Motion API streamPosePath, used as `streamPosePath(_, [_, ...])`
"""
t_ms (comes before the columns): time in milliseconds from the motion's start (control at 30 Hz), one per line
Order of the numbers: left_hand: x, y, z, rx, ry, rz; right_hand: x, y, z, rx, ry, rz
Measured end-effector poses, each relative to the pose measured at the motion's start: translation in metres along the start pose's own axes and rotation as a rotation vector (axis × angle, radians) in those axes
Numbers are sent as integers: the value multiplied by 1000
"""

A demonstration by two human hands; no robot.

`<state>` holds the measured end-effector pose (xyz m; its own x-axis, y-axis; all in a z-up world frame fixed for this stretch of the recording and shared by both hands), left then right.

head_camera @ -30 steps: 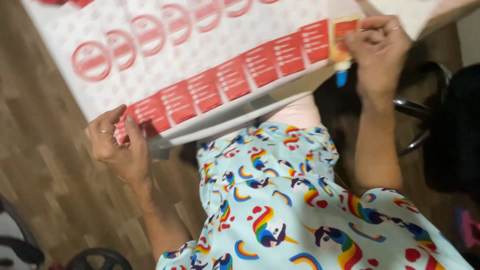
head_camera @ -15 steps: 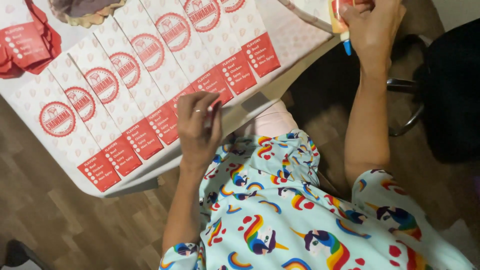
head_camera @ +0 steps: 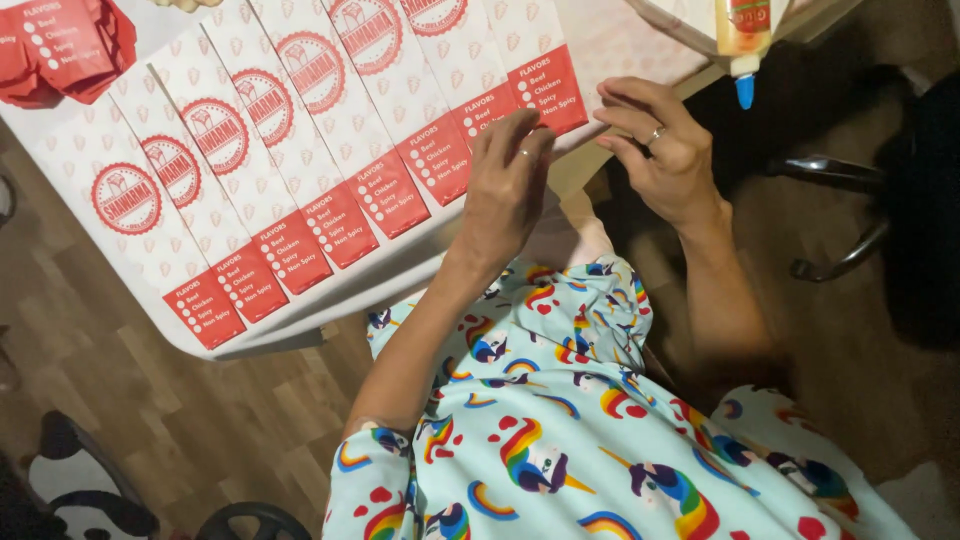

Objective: Applying glue to the edges of paper sleeves and folding them to assemble food bags.

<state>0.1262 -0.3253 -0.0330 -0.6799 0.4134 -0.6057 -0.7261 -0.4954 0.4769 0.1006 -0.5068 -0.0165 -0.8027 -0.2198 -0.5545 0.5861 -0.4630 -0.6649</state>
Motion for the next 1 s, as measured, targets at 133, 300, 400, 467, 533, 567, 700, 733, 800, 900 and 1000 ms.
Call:
streamPosePath(133, [-3, -8, -16, -38, -48, 0, -8, 8, -3, -33, -15, -16])
streamPosePath(300, [0, -22, -28, -53, -147, 14, -13, 10, -4, -54, -25, 3])
streamPosePath(400, [-8, -18, -20, -41, -152, -2, -12, 14, -4, -28, -15, 14])
streamPosePath(467, [-13, -16, -14, -29, -211, -14, -14, 13, -3, -40, -13, 8])
streamPosePath(533, [-15, -15, -12, -16, -268, -28, -14, 13, -3, -51, -11, 3])
streamPosePath(567, [-16, -14, -11, -31, -261, -47, -13, 15, -3, -49, -8, -2])
streamPosePath(700, [-19, -16, -10, -36, -280, -49, -15, 16, -3, -54, -4, -4])
streamPosePath(733, [-20, -15, -10, -37, -280, -48, -16, 15, -3, -55, -3, -4])
streamPosePath(800, [-23, -14, -8, 4, -266, -31, -18, 14, -3, -69, -16, 3])
streamPosePath(900, [-21, -15, -7, 1, -296, -43, -19, 16, -3, -79, -8, -3])
streamPosePath(1000, [-26, -11, -1, 31, -252, -84, -17, 19, -4, -84, 4, -6])
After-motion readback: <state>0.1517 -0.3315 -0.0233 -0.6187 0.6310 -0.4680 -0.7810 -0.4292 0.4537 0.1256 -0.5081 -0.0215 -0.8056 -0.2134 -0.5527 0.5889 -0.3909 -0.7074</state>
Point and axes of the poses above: each hand's wrist, its own x-axis away from the middle knuckle, its own z-axis out of the back of the hand, y = z × x, the point moved 5 cm from there along -x, towards the middle knuckle, and after that the axes turned 7 degrees about -x, right-handed, at the moved point
